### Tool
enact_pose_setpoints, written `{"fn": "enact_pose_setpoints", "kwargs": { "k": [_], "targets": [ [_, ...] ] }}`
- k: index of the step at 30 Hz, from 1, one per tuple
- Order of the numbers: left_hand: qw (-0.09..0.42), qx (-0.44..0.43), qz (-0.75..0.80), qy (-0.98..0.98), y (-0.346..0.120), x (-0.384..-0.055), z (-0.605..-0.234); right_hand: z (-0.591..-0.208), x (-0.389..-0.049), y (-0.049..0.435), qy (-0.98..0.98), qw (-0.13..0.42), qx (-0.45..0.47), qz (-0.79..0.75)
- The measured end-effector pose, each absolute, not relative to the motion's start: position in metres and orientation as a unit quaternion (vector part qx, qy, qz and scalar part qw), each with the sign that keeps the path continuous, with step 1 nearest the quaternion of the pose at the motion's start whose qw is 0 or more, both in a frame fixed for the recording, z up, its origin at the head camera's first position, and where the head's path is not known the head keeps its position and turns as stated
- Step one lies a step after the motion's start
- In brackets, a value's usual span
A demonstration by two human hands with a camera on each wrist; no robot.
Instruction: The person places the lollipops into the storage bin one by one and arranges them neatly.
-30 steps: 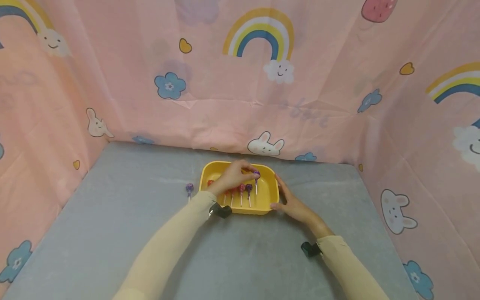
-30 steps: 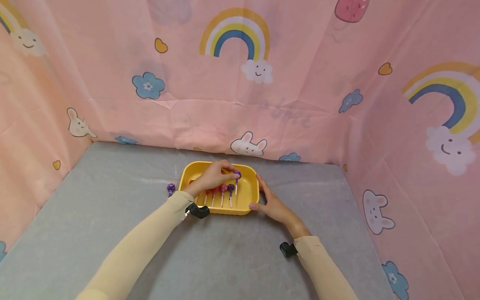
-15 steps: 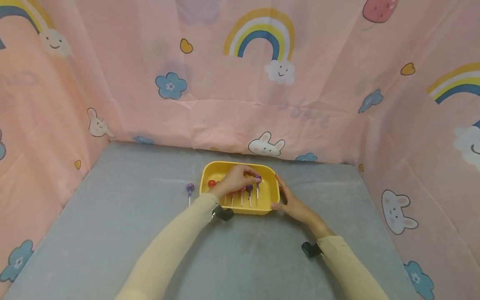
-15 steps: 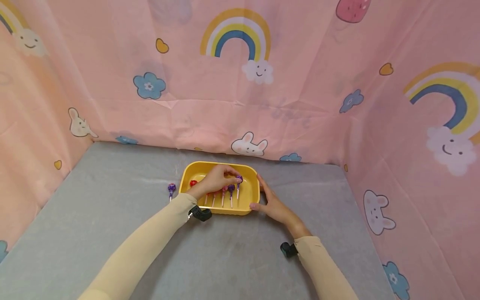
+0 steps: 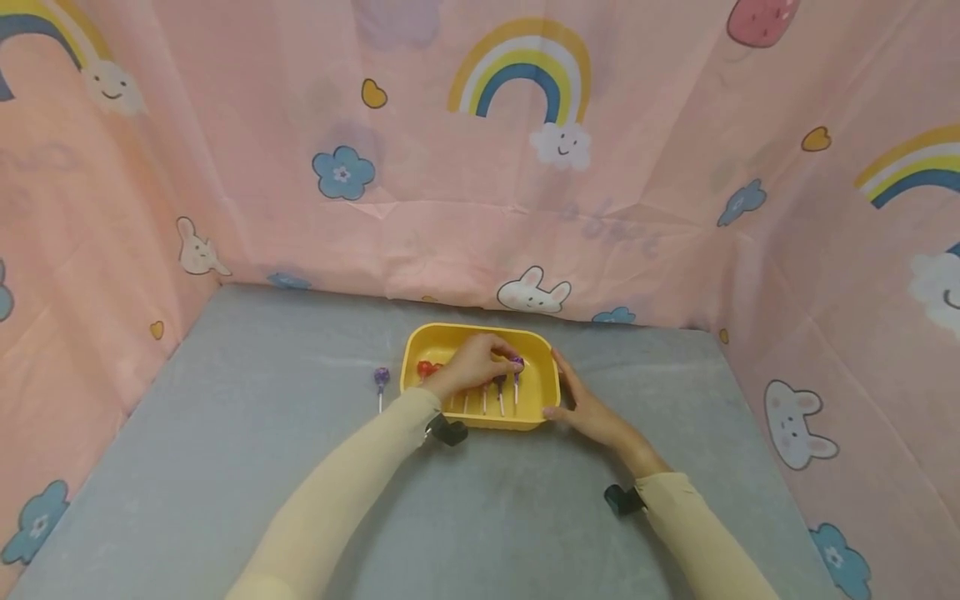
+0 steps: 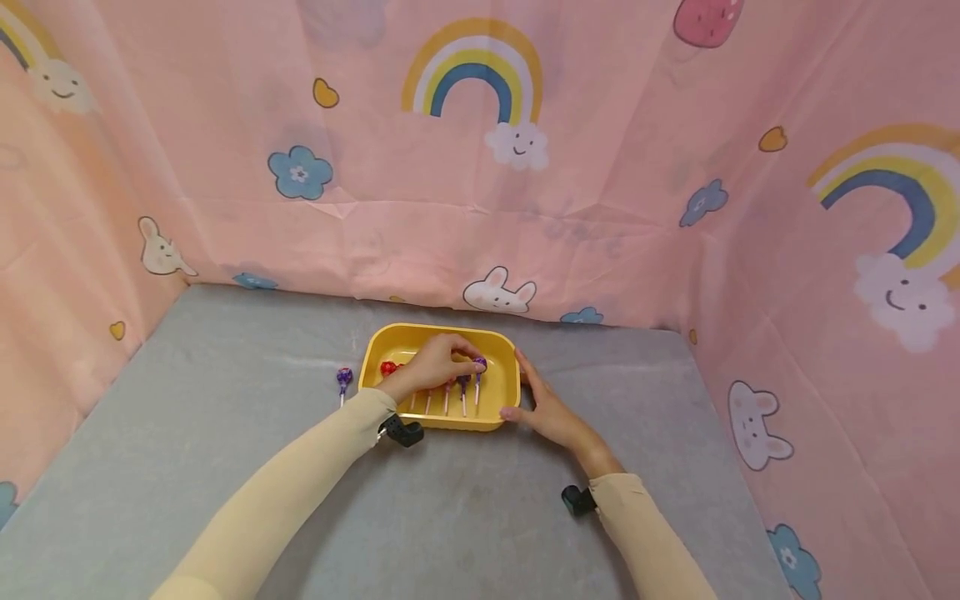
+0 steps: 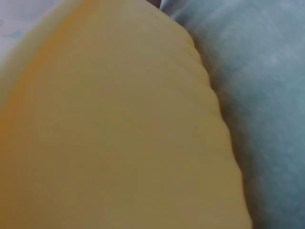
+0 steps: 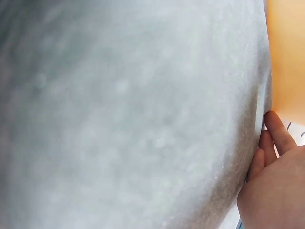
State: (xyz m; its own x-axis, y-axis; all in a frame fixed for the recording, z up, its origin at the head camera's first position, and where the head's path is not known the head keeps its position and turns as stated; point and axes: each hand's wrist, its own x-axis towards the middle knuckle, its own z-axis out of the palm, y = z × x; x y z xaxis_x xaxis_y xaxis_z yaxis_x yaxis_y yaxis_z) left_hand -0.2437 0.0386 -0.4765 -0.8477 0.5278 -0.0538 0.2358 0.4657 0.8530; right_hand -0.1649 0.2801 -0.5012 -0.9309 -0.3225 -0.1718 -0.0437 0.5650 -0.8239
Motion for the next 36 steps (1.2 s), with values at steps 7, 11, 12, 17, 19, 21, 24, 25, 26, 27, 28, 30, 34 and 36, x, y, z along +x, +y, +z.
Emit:
{"fn": "enact_pose_setpoints", "kwargs": {
  "k": [7, 11, 12, 17, 19, 21, 24, 25, 26, 27, 28, 30, 34, 36],
  "targets": [
    [0.138, 0.226, 0.452, 0.851, 0.044, -0.242, -0.471, -0.500, -0.164, 0.279, 0.875, 0.162, -0.091, -0.446],
    [0.131, 0.220, 0.443, 0.859, 0.047, -0.240, -0.472, -0.498, -0.162, 0.277, 0.878, 0.166, -0.089, -0.440],
    [0.132, 0.218, 0.442, 0.860, 0.048, -0.240, -0.472, -0.498, -0.162, 0.277, 0.878, 0.167, -0.090, -0.440],
    [0.133, 0.212, 0.447, 0.859, 0.050, -0.239, -0.472, -0.500, -0.162, 0.279, 0.877, 0.163, -0.092, -0.442],
    [0.134, 0.212, 0.447, 0.859, 0.050, -0.239, -0.473, -0.501, -0.163, 0.280, 0.877, 0.163, -0.093, -0.442],
    [0.136, 0.211, 0.443, 0.860, 0.051, -0.240, -0.475, -0.501, -0.165, 0.281, 0.876, 0.166, -0.093, -0.444],
    [0.137, 0.212, 0.436, 0.864, 0.051, -0.241, -0.478, -0.504, -0.166, 0.281, 0.874, 0.167, -0.094, -0.447],
    [0.137, 0.213, 0.433, 0.865, 0.051, -0.241, -0.478, -0.504, -0.166, 0.281, 0.874, 0.167, -0.093, -0.447],
    [0.135, 0.215, 0.431, 0.866, 0.051, -0.241, -0.479, -0.505, -0.166, 0.281, 0.873, 0.166, -0.093, -0.448],
    [0.134, 0.216, 0.427, 0.868, 0.051, -0.241, -0.480, -0.505, -0.166, 0.282, 0.874, 0.164, -0.094, -0.448],
    [0.132, 0.217, 0.424, 0.869, 0.051, -0.241, -0.480, -0.505, -0.166, 0.281, 0.874, 0.164, -0.095, -0.447],
    [0.128, 0.219, 0.417, 0.873, 0.052, -0.240, -0.480, -0.504, -0.165, 0.281, 0.876, 0.162, -0.096, -0.445],
    [0.125, 0.216, 0.410, 0.877, 0.052, -0.238, -0.480, -0.500, -0.164, 0.280, 0.876, 0.161, -0.100, -0.444],
    [0.126, 0.213, 0.410, 0.878, 0.052, -0.238, -0.480, -0.499, -0.163, 0.279, 0.875, 0.161, -0.101, -0.445]
  ]
}}
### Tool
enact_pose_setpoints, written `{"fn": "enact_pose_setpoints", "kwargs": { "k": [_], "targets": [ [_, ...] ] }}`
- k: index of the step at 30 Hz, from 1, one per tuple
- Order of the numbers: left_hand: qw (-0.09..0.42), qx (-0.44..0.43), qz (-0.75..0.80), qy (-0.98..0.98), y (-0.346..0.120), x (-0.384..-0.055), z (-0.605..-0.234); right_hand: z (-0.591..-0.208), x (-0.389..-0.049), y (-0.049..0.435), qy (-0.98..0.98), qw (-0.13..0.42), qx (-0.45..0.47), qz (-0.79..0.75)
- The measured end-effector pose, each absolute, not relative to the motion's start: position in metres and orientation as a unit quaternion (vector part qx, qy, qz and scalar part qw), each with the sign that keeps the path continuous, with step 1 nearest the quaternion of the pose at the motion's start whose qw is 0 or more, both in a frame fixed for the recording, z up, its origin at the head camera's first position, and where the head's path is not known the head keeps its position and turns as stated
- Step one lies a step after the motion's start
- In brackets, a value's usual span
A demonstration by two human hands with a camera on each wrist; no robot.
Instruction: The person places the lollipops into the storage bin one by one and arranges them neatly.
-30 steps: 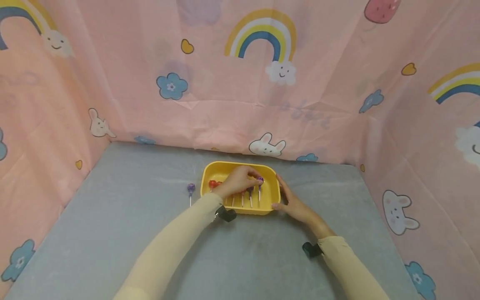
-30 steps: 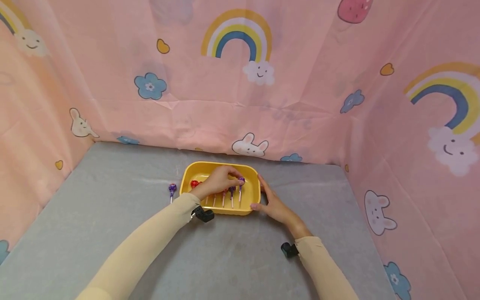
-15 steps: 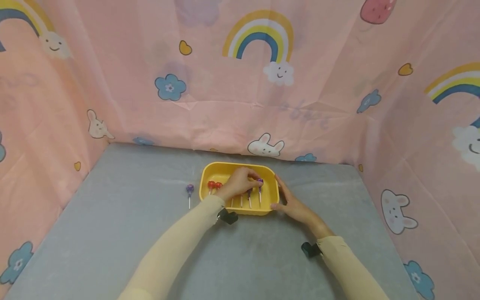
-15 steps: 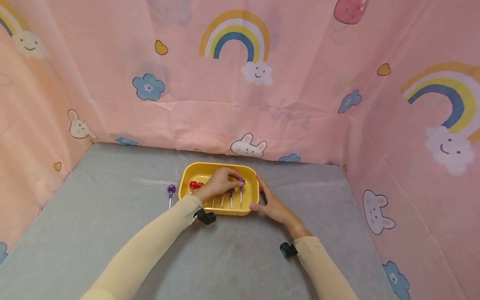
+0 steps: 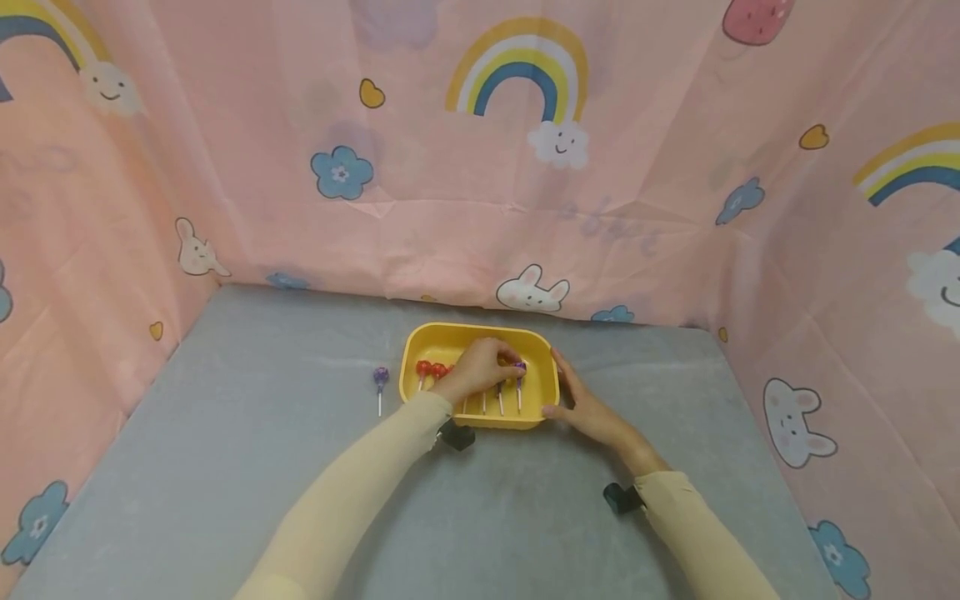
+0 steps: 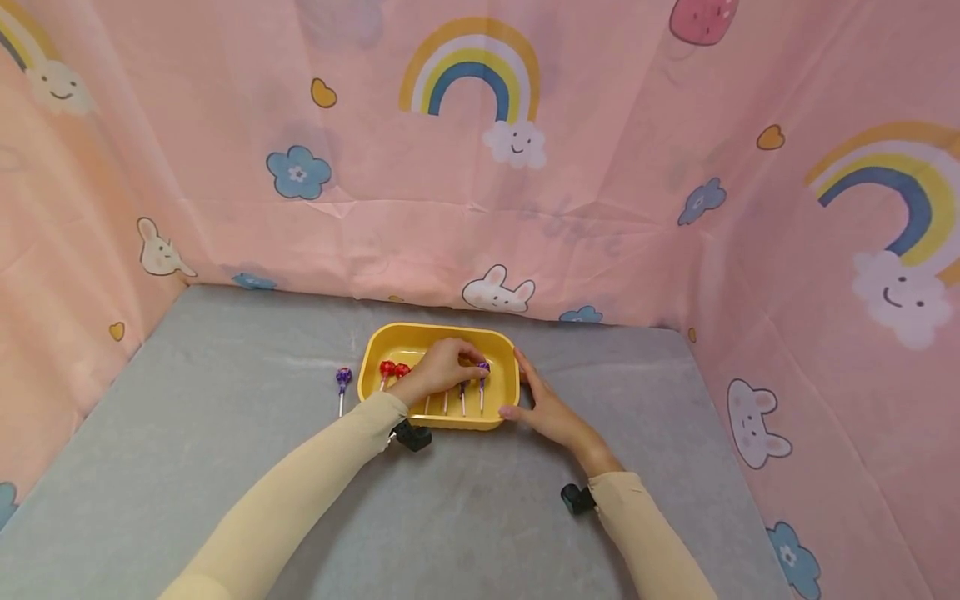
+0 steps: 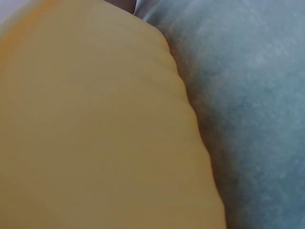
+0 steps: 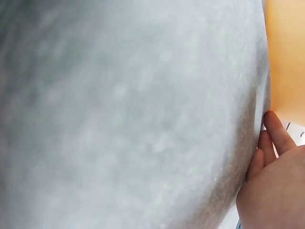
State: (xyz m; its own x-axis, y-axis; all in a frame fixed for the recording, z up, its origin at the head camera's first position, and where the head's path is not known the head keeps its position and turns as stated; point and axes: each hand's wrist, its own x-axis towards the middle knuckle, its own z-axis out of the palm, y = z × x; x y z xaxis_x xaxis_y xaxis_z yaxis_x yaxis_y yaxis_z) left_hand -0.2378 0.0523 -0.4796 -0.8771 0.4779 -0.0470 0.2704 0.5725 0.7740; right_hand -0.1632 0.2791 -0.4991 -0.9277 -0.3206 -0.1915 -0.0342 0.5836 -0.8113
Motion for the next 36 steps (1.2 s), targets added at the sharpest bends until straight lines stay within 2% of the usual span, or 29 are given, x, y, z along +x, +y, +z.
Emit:
{"fn": "enact_pose_setpoints", "kwargs": {
  "k": [4, 10, 17, 36],
  "targets": [
    [0.124, 0.212, 0.407, 0.880, 0.053, -0.237, -0.480, -0.493, -0.162, 0.276, 0.872, 0.169, -0.098, -0.450],
    [0.113, 0.215, 0.394, 0.886, 0.053, -0.239, -0.484, -0.464, -0.151, 0.266, 0.869, 0.179, -0.099, -0.450],
    [0.101, 0.222, 0.383, 0.891, 0.053, -0.240, -0.487, -0.502, -0.165, 0.280, 0.878, 0.161, -0.099, -0.439],
    [0.092, 0.229, 0.358, 0.900, 0.053, -0.240, -0.489, -0.501, -0.164, 0.278, 0.877, 0.162, -0.085, -0.444]
  ]
}}
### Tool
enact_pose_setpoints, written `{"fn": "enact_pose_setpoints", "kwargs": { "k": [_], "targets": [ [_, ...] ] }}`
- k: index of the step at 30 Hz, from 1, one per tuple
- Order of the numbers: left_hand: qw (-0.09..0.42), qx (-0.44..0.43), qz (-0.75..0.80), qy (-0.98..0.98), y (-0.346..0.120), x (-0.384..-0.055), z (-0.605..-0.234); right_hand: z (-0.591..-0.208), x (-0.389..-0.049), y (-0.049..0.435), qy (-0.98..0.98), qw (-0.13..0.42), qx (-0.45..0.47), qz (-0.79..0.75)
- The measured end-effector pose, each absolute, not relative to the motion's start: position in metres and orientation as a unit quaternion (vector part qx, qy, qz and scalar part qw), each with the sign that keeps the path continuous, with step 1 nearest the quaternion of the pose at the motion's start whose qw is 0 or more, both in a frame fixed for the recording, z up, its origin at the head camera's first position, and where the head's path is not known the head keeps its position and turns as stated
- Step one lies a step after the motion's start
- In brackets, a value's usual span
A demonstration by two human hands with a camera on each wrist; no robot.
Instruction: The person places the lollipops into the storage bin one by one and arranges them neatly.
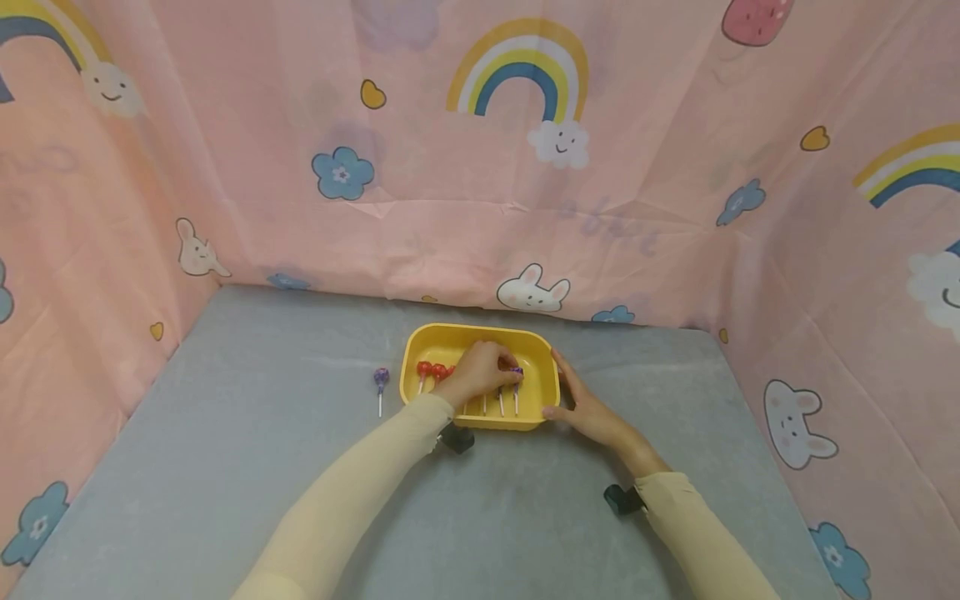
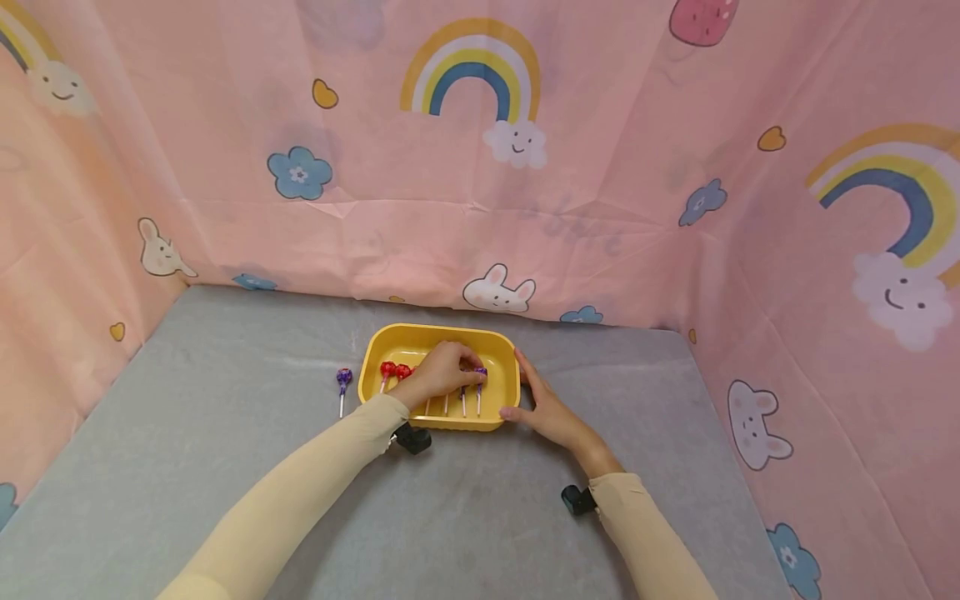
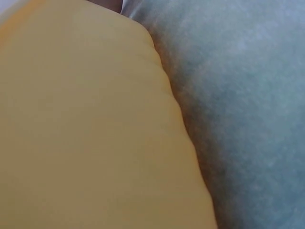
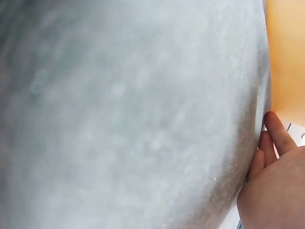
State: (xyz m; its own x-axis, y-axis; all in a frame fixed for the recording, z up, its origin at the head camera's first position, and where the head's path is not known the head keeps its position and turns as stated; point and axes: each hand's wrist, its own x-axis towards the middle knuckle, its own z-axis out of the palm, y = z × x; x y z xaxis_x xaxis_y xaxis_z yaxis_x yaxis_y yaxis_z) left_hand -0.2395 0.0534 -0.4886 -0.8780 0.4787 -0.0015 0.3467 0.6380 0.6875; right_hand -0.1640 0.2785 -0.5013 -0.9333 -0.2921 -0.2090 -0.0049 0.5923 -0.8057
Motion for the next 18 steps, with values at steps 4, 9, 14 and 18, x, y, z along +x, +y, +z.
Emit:
{"fn": "enact_pose_setpoints", "kwargs": {
  "k": [4, 9, 14, 18],
  "targets": [
    [0.092, 0.226, 0.359, 0.901, 0.0539, -0.2391, -0.4894, -0.5021, -0.1641, 0.2786, 0.877, 0.164, -0.083, -0.444],
    [0.095, 0.222, 0.353, 0.904, 0.0543, -0.2389, -0.4888, -0.5004, -0.1639, 0.2782, 0.876, 0.165, -0.083, -0.445],
    [0.096, 0.222, 0.345, 0.907, 0.0546, -0.2389, -0.4883, -0.4987, -0.1633, 0.2782, 0.872, 0.167, -0.087, -0.452],
    [0.095, 0.221, 0.343, 0.908, 0.0543, -0.2392, -0.4881, -0.4982, -0.1629, 0.2776, 0.874, 0.166, -0.086, -0.448]
  ]
}}
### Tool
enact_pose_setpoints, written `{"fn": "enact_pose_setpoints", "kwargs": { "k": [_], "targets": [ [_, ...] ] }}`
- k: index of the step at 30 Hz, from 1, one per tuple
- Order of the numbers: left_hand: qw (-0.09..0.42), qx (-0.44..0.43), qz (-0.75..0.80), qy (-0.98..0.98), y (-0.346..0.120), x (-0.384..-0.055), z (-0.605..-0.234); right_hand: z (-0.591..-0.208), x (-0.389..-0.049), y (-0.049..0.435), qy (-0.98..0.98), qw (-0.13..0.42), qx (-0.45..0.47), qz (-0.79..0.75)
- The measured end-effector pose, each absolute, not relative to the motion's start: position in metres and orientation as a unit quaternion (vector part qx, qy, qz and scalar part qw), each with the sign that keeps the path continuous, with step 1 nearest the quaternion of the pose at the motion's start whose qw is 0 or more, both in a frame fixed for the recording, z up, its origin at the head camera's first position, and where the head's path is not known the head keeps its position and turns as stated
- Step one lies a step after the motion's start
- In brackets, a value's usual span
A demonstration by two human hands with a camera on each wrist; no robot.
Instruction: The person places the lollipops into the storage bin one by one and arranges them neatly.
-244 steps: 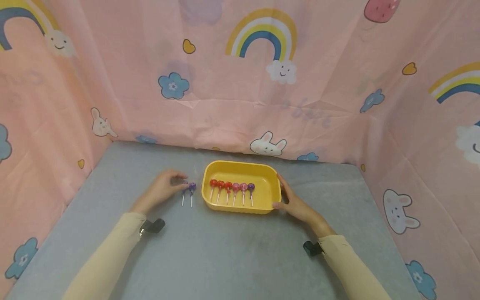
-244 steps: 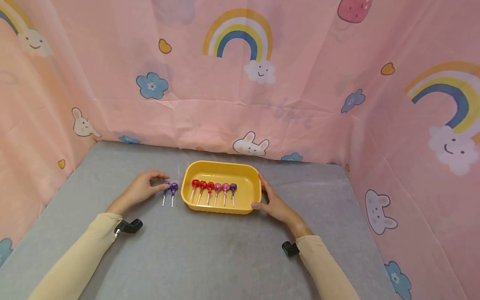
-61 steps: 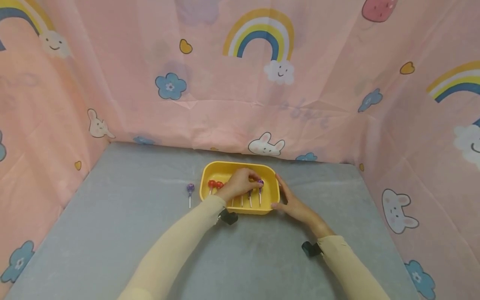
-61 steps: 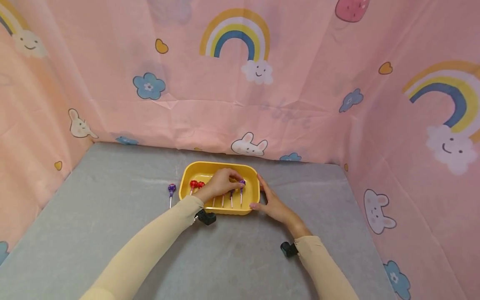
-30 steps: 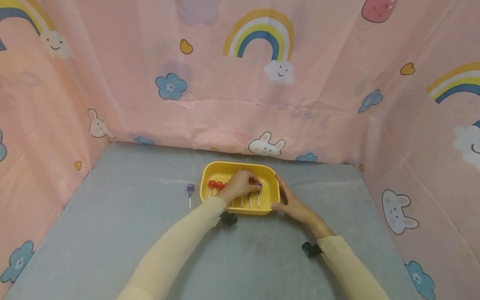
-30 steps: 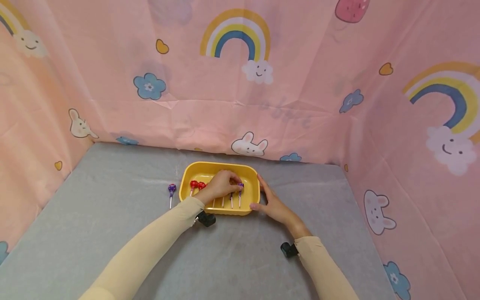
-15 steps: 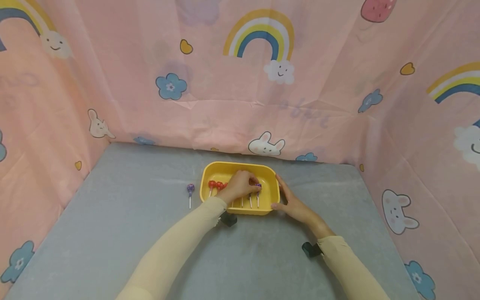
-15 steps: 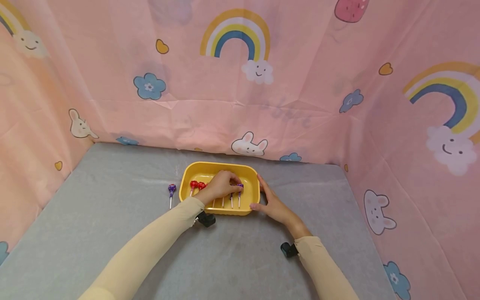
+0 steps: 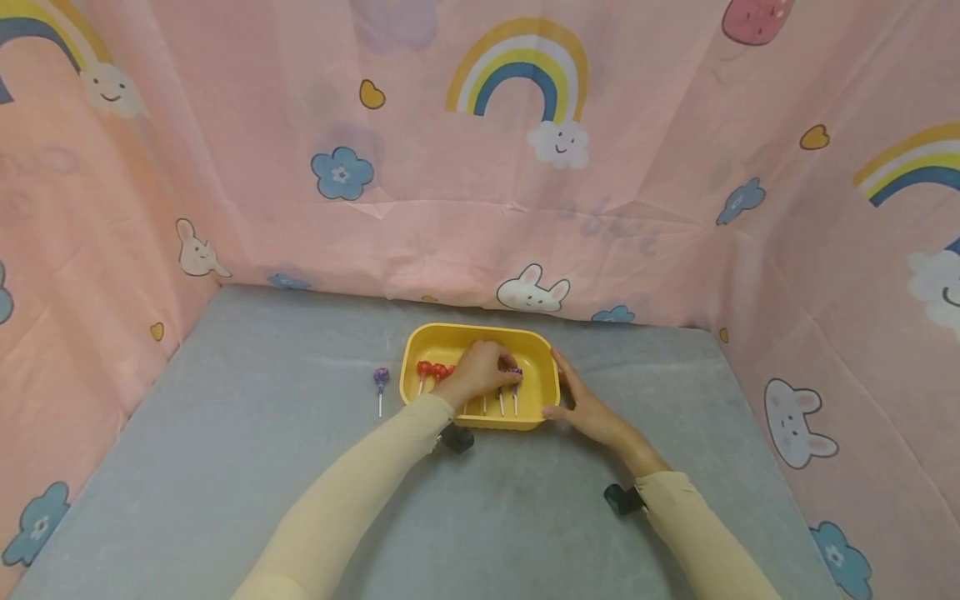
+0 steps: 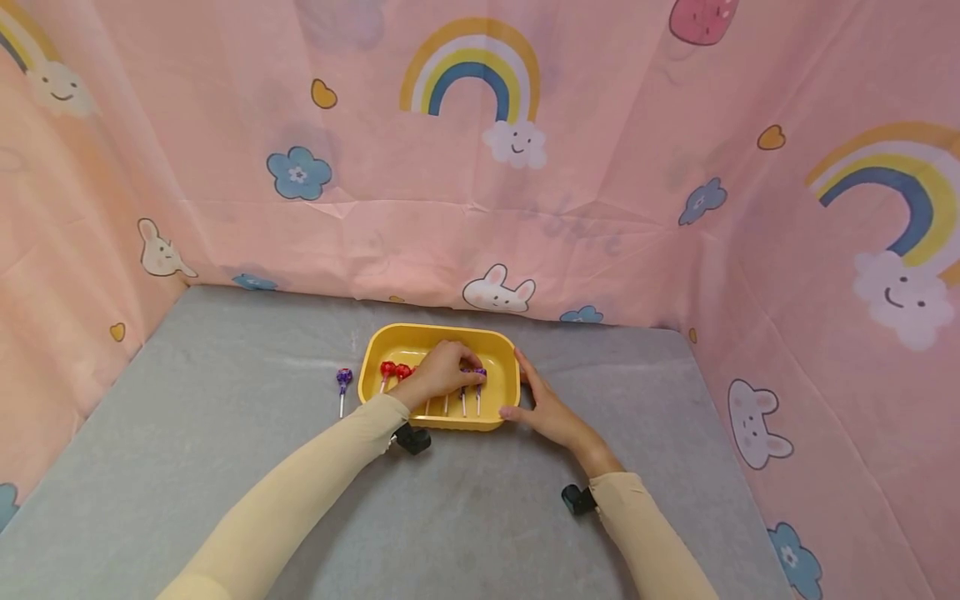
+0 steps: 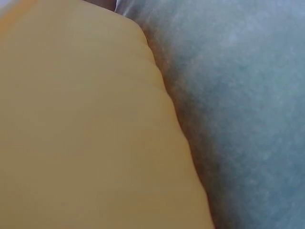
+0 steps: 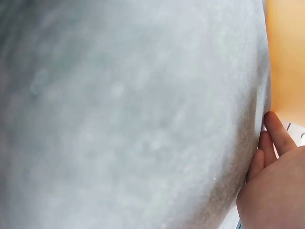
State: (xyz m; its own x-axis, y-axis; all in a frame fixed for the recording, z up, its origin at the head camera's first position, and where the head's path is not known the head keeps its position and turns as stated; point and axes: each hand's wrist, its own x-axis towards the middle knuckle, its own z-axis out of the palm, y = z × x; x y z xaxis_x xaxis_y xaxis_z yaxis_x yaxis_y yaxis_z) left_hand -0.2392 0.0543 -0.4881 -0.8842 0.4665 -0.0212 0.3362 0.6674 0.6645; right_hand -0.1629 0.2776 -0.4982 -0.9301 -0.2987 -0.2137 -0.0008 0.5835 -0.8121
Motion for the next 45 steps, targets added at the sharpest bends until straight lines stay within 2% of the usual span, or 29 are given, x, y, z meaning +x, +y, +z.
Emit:
{"fn": "enact_pose_setpoints", "kwargs": {
  "k": [20, 27, 31, 45],
  "targets": [
    [0.084, 0.241, 0.318, 0.913, 0.054, -0.239, -0.485, -0.499, -0.164, 0.279, 0.870, 0.165, -0.090, -0.455],
    [0.083, 0.243, 0.315, 0.914, 0.054, -0.240, -0.488, -0.483, -0.158, 0.272, 0.868, 0.178, -0.085, -0.455],
    [0.081, 0.245, 0.315, 0.913, 0.054, -0.240, -0.488, -0.499, -0.164, 0.278, 0.873, 0.168, -0.089, -0.450],
    [0.096, 0.232, 0.367, 0.896, 0.052, -0.238, -0.476, -0.500, -0.165, 0.280, 0.869, 0.163, -0.098, -0.457]
  ]
}}
